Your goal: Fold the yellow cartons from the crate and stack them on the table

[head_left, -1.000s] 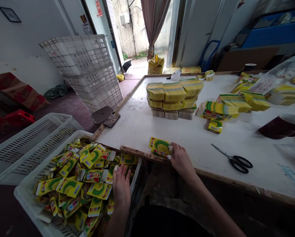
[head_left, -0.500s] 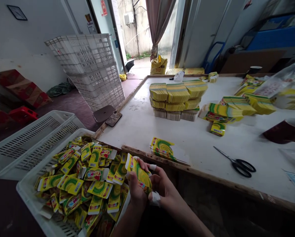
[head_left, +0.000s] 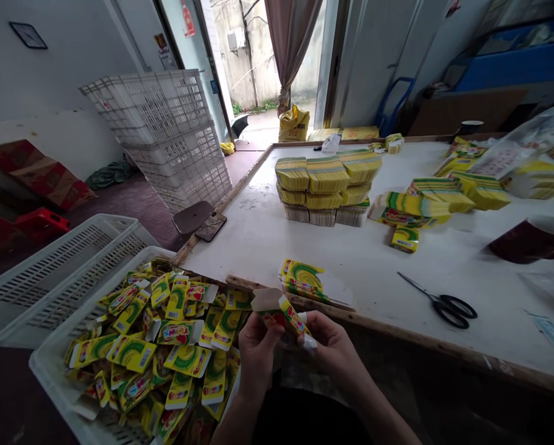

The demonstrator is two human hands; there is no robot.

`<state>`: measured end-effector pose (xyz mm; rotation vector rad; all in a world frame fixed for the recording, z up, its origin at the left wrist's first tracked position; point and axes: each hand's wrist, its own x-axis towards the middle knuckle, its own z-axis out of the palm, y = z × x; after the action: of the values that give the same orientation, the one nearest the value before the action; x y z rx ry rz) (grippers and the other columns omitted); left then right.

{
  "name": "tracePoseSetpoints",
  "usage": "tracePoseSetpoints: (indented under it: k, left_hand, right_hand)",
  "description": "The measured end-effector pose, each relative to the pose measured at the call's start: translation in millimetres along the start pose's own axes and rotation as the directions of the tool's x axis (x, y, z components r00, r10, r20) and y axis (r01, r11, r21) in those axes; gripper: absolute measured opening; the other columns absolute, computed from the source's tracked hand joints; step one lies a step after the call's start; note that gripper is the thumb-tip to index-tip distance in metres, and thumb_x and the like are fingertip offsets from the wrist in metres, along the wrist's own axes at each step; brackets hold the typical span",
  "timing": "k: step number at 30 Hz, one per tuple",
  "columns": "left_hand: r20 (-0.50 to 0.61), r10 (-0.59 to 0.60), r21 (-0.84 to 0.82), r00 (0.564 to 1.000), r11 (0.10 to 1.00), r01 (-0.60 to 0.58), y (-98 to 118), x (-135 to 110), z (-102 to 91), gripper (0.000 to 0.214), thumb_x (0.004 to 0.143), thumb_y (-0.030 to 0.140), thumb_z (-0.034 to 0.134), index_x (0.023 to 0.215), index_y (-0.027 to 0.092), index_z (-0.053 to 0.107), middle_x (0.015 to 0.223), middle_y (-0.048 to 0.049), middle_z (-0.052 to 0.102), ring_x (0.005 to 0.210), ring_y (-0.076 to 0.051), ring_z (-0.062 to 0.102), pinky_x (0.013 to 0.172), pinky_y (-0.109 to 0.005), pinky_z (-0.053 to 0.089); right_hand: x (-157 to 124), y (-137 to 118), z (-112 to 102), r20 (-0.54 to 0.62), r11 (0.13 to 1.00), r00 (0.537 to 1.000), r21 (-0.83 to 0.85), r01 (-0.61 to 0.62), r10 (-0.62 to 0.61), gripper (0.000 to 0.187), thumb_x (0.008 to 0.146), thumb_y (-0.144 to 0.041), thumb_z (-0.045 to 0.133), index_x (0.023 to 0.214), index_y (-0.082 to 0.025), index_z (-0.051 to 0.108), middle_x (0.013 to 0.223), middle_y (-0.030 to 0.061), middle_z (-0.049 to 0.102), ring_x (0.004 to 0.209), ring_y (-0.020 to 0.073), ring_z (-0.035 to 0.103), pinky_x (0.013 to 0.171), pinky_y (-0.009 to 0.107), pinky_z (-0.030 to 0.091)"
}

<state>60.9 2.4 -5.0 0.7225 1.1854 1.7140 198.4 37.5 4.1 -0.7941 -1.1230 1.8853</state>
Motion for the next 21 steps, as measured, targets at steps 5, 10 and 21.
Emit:
tracePoseSetpoints:
  k: [5, 10, 21]
  left_hand:
    - [-0.057, -0.031, -0.04, 0.998, 0.999, 0.029, -11.9, -6.3, -2.3, 0.028, 0.079, 0.041, 0.066, 0.093, 0.016, 0.07, 0.085, -0.0048, 0.072, 0.074, -0.017, 0.065, 0.071, -0.026, 0.05]
    - [-0.094, -0.018, -0.035, 0.995, 0.999, 0.015, -15.7, -8.5, -1.1, 0.026, 0.084, 0.041, 0.06, 0.087, 0.017, 0.07, 0.078, -0.002, 0.071, 0.072, -0.015, 0.063, 0.066, -0.022, 0.049]
    - [-0.178, -0.065, -0.055, 0.982, 0.997, 0.056, -10.8, -8.0, -2.5, 0.029, 0.078, 0.044, 0.066, 0.073, 0.015, 0.068, 0.065, 0.0002, 0.069, 0.058, -0.012, 0.06, 0.055, -0.019, 0.046]
  right_hand:
    - [-1.1, 4.3, 9.6, -0.069, 0.977, 0.996, 0.209, -0.04, 0.055, 0.028, 0.067, -0.039, 0.078, 0.082, -0.019, 0.065, 0.074, 0.0013, 0.068, 0.066, 0.0167, 0.061, 0.063, 0.028, 0.047]
    - [-5.8, 5.7, 20.1, -0.045, 0.944, 0.995, 0.323, -0.065, 0.084, 0.026, 0.068, -0.035, 0.079, 0.082, -0.02, 0.064, 0.075, 0.0005, 0.068, 0.066, 0.0148, 0.061, 0.062, 0.025, 0.045]
    - [-8.5, 14.0, 29.8, -0.049, 0.942, 0.994, 0.329, -0.072, 0.093, 0.03, 0.064, -0.036, 0.081, 0.082, -0.021, 0.061, 0.076, 0.0004, 0.067, 0.065, 0.0148, 0.058, 0.058, 0.024, 0.043]
